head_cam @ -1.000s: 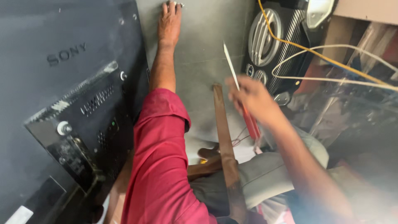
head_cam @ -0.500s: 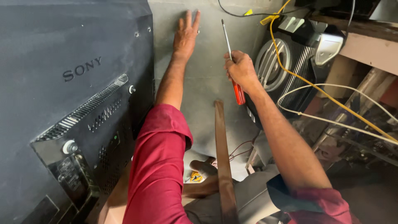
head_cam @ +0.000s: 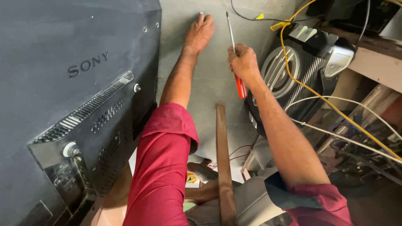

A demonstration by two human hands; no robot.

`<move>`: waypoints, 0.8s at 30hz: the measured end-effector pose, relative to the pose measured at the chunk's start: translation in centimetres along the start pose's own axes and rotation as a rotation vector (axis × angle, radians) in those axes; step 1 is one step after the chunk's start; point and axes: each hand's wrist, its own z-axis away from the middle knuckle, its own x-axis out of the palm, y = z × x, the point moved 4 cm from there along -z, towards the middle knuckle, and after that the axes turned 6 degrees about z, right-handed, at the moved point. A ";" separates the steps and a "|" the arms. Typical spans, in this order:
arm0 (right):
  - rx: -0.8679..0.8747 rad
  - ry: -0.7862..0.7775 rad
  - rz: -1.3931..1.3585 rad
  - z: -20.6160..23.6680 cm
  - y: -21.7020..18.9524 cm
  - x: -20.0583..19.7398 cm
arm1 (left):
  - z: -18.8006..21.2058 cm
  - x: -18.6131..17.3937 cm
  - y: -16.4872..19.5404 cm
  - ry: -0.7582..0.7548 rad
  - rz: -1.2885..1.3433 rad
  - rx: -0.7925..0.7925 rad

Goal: The person uses a screwdriver to remove screws from the back of a flat-screen TV and detaches a metal mounting bracket. They then reposition the bracket and begin reattaching it by inserting and tightening screws.

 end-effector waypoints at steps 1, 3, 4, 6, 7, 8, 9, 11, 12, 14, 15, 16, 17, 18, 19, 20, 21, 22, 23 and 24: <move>0.006 -0.002 -0.005 -0.1 -0.1 0.1 | -0.1 -0.1 0.0 0.015 -0.017 0.008; 0.015 -0.002 -0.013 -0.3 -0.2 0.1 | -0.2 -0.2 -0.1 0.058 -0.023 0.010; 0.023 -0.005 -0.016 -0.2 -0.3 0.2 | -0.2 -0.3 -0.1 0.083 -0.009 0.000; 0.041 -0.011 -0.020 -0.2 -0.3 0.2 | -0.1 -0.5 -0.4 0.152 0.064 -0.068; 0.044 -0.012 -0.021 -0.1 -0.3 0.3 | 0.0 -0.7 -0.7 0.204 0.118 -0.127; 0.046 -0.013 -0.023 -0.2 -0.4 0.3 | 0.1 -1.0 -1.0 0.257 0.172 -0.184; 0.053 -0.008 -0.012 -0.2 -0.5 0.3 | 0.4 -1.1 -1.3 0.321 0.409 -0.258; 0.067 0.008 0.003 -0.5 -0.6 0.4 | 0.7 -1.5 -1.8 0.441 0.884 -0.393; 0.037 0.036 -0.062 -0.8 -0.8 0.3 | 0.8 -1.4 -1.7 0.391 1.065 -0.466; -0.025 0.086 -0.189 -1.5 -1.2 0.4 | 1.4 -1.0 -1.0 0.279 1.423 -0.616; -0.002 0.072 -0.318 -1.9 -1.1 0.6 | 1.6 -1.6 0.0 0.276 1.392 -0.512; 0.020 0.053 -0.444 -2.4 -1.0 0.7 | 1.9 -2.2 1.2 0.276 1.357 -0.411; 0.048 0.037 -0.572 -2.6 -0.9 0.9 | 2.1 -2.1 2.4 0.192 1.471 -0.442; 0.082 -0.005 -0.678 -2.9 -0.6 1.1 | 2.2 -2.0 3.4 0.104 1.584 -0.469; 0.114 -0.048 -0.780 -3.1 -0.3 1.3 | 2.5 -2.5 3.9 0.103 1.508 -0.450; 0.145 -0.090 -0.884 -3.3 0.0 1.3 | 2.6 -2.9 4.3 0.099 1.432 -0.428; 0.145 -0.118 -0.891 -3.4 0.1 1.3 | 2.6 -3.1 4.6 0.092 1.355 -0.406; 0.147 -0.148 -0.895 -3.5 0.2 1.1 | 2.5 -3.5 4.2 0.183 1.374 -0.411; 0.155 -0.176 -0.901 -3.4 0.3 1.1 | 2.6 -3.8 3.7 0.268 1.394 -0.418; 0.149 -0.176 -0.866 -3.3 0.3 1.0 | 2.6 -3.9 3.0 0.346 1.411 -0.426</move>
